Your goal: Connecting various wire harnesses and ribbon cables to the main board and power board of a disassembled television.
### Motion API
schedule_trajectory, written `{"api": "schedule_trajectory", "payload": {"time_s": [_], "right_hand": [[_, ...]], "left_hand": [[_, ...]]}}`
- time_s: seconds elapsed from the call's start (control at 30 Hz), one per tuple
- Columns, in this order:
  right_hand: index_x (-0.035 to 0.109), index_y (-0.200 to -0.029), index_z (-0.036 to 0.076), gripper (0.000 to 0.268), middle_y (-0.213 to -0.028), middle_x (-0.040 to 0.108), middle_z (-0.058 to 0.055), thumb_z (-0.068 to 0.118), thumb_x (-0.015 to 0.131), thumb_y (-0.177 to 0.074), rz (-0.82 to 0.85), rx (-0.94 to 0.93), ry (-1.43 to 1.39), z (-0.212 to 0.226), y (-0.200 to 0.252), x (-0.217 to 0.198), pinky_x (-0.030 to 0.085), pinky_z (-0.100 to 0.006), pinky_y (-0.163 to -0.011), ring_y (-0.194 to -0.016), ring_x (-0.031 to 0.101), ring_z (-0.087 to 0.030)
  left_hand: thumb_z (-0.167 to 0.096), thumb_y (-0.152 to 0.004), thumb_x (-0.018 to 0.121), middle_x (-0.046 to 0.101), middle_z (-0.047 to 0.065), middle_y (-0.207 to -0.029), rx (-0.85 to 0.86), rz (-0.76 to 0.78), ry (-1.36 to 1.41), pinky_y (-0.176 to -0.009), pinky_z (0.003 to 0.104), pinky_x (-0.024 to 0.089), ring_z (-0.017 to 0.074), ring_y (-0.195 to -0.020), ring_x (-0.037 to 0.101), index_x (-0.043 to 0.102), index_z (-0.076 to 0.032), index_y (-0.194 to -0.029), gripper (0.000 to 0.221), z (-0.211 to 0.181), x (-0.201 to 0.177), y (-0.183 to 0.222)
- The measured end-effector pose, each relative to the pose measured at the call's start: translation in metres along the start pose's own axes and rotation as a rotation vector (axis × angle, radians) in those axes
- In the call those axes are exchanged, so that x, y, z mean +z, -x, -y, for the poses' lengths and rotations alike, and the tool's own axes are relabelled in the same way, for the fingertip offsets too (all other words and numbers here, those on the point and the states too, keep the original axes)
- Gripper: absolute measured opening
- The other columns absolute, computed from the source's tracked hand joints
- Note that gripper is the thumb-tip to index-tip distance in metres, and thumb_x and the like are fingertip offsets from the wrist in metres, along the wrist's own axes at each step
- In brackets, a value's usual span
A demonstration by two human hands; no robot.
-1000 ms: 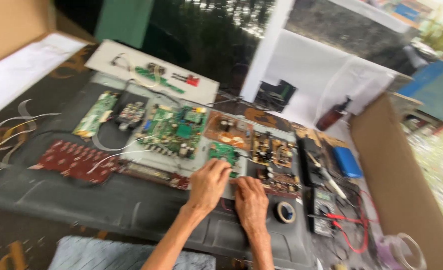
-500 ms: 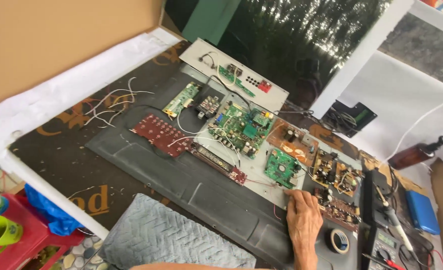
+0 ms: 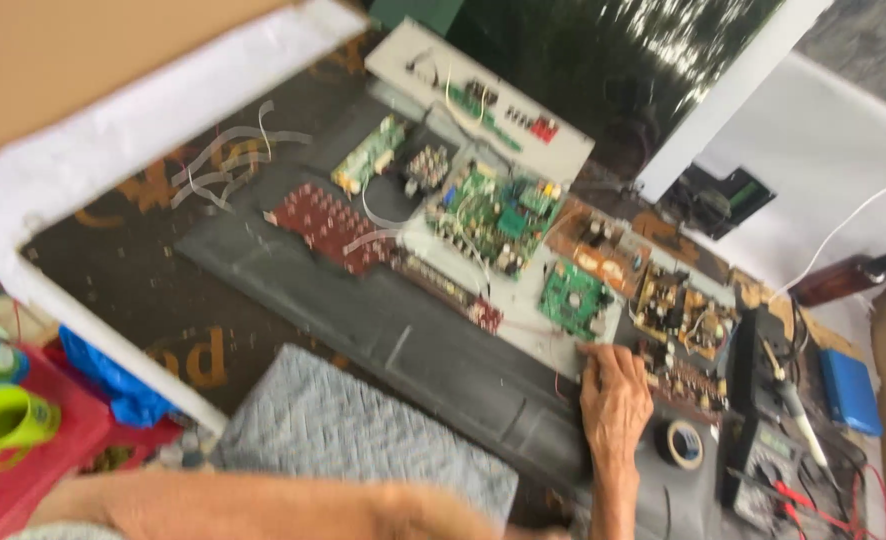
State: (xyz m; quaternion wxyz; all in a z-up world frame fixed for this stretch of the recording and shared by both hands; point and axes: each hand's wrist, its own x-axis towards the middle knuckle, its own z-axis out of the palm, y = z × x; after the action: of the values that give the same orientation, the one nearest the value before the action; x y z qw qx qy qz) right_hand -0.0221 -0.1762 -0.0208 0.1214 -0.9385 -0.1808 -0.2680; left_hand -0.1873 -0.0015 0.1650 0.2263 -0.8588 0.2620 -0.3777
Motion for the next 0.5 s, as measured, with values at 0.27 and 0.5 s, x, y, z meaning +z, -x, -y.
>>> {"api": "schedule_trajectory", "payload": {"time_s": [0.27,0.5], "right_hand": [[0.074,-0.106,0.028,0.019,-0.098,0.068,0.005,0.015,0.062,-0.099,0.036,0.060,-0.012,-0.001,-0.004,0.005,0.050,-0.037,-0.065,-0.093,0.061,-0.021],[0.073,-0.106,0.031,0.020,-0.100,0.068,0.008,0.016,0.062,-0.097,0.037,0.097,-0.002,0.003,-0.004,0.006,0.053,-0.036,-0.073,-0.098,0.062,-0.019]], "left_hand": [[0.017,-0.084,0.064,0.070,0.013,-0.106,-0.433,-0.271,0.707,-0.097,0.040,0.050,0.0308,-0.107,0.061,0.073,0.001,-0.105,0.027,0.159,0.200,0.118],[-0.017,-0.101,0.065,0.066,0.017,-0.120,-1.162,0.275,0.297,-0.092,0.056,0.047,0.0404,-0.113,0.057,0.075,-0.001,-0.117,0.025,0.277,0.355,0.264]]}}
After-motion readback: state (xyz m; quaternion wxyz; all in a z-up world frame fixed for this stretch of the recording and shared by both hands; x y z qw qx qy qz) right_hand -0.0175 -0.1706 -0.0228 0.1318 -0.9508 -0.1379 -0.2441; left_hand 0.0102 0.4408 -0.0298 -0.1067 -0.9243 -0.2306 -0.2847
